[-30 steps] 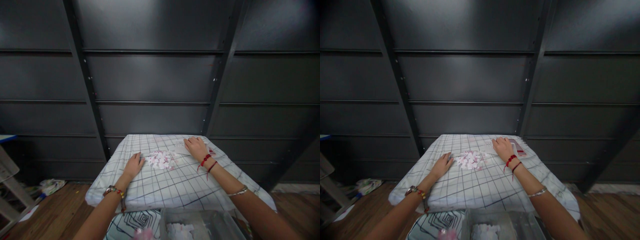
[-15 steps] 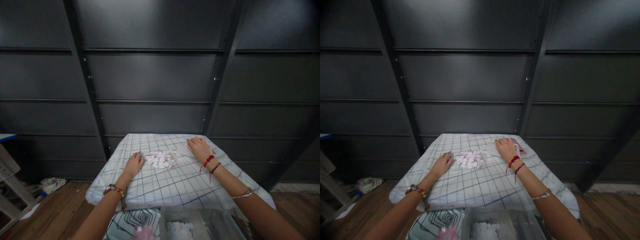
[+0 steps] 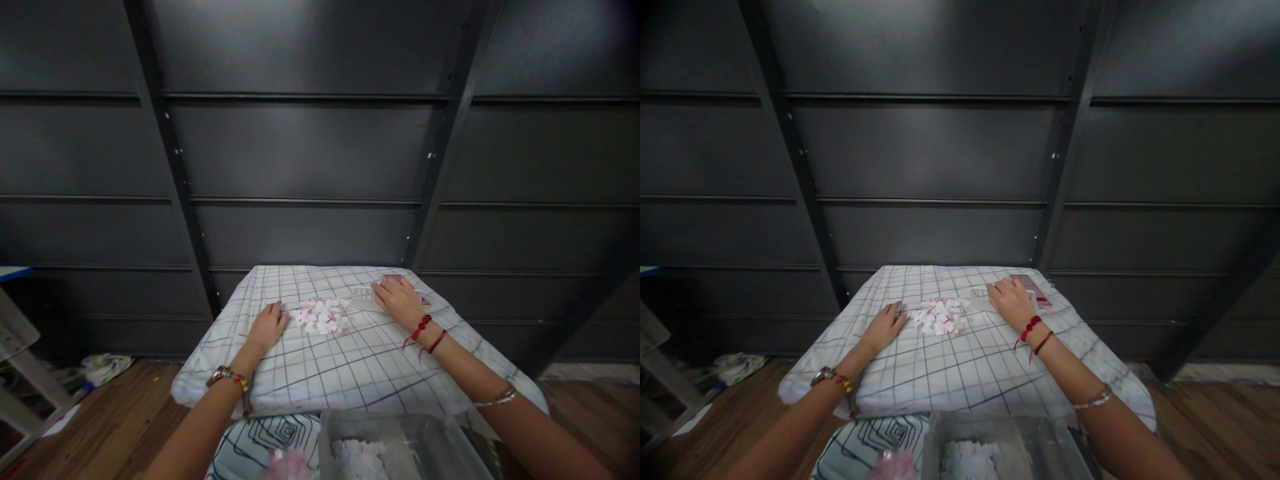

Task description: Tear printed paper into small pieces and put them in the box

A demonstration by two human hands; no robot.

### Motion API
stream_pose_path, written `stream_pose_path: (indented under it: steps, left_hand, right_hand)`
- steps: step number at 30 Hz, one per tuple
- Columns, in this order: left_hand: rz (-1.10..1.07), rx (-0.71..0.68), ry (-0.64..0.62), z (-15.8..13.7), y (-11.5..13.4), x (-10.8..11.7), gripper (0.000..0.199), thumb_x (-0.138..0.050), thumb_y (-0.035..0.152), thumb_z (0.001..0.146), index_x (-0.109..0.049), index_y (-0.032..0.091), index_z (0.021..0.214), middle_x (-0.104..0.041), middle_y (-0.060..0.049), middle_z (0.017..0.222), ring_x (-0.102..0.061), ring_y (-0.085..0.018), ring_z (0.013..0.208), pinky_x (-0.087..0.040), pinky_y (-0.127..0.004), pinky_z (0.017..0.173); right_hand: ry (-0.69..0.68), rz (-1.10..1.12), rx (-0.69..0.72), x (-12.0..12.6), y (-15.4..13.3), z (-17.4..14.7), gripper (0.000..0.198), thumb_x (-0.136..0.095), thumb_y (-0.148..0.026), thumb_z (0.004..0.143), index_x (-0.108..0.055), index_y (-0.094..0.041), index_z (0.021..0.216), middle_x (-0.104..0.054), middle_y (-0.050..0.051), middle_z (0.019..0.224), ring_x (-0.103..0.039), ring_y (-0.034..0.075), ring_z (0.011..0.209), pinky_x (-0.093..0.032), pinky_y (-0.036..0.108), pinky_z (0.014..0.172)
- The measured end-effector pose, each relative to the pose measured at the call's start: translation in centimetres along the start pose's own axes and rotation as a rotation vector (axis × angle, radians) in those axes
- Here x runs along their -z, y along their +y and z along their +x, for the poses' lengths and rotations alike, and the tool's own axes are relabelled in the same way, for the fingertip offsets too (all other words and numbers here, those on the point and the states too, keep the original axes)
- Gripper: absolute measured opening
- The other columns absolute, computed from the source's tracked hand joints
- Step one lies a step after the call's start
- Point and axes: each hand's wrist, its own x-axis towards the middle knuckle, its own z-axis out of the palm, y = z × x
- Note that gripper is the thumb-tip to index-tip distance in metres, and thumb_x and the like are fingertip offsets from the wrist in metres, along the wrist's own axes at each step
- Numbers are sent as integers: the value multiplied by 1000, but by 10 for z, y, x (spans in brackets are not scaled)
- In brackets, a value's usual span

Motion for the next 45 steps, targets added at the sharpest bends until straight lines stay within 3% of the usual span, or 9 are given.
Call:
stream_pose_path:
  steps: [6, 13, 26, 33, 45]
  left_hand:
    - [-7, 0, -6, -1, 1, 2, 40, -38, 31, 91, -45, 6, 121, -52, -19, 120, -50, -26, 109, -36, -35, 93]
    - [5, 5, -10, -1, 3, 3, 38, -39, 30, 90, -45, 8, 121, -53, -17, 119, -51, -26, 108, -37, -36, 92]
    - [10, 8, -25, -2, 5, 6, 41, -38, 31, 91, -45, 4, 121, -53, -20, 118, -52, -27, 105, -37, -35, 91]
    - [26, 10, -28, -2, 5, 5, 41, -38, 30, 91, -44, 4, 122, -52, -19, 119, -51, -26, 107, -36, -34, 92]
    - [34, 6, -31, -2, 6, 6, 40, -39, 29, 91, -44, 4, 122, -52, -19, 119, -50, -25, 109, -37, -34, 92]
  right_hand:
    - [39, 27, 40, 11, 2, -3, 21, -42, -20, 85, -61, -15, 90, -59, 6, 73, -45, 18, 75, -24, 31, 68]
    - [27, 66, 109, 5, -5, 10, 16, -46, -17, 83, -61, -16, 89, -57, 4, 68, -45, 16, 72, -23, 31, 67]
    - [54, 41, 29, 30, 15, -15, 19, -44, -20, 84, -62, -15, 85, -58, 4, 69, -46, 16, 70, -25, 30, 68]
    - [59, 52, 2, 21, 1, -21, 19, -43, -19, 84, -62, -15, 87, -56, 4, 66, -45, 17, 70, -25, 30, 67]
    - [132, 100, 7, 40, -16, -28, 19, -44, -16, 85, -61, -13, 92, -57, 3, 65, -44, 16, 67, -27, 31, 64]
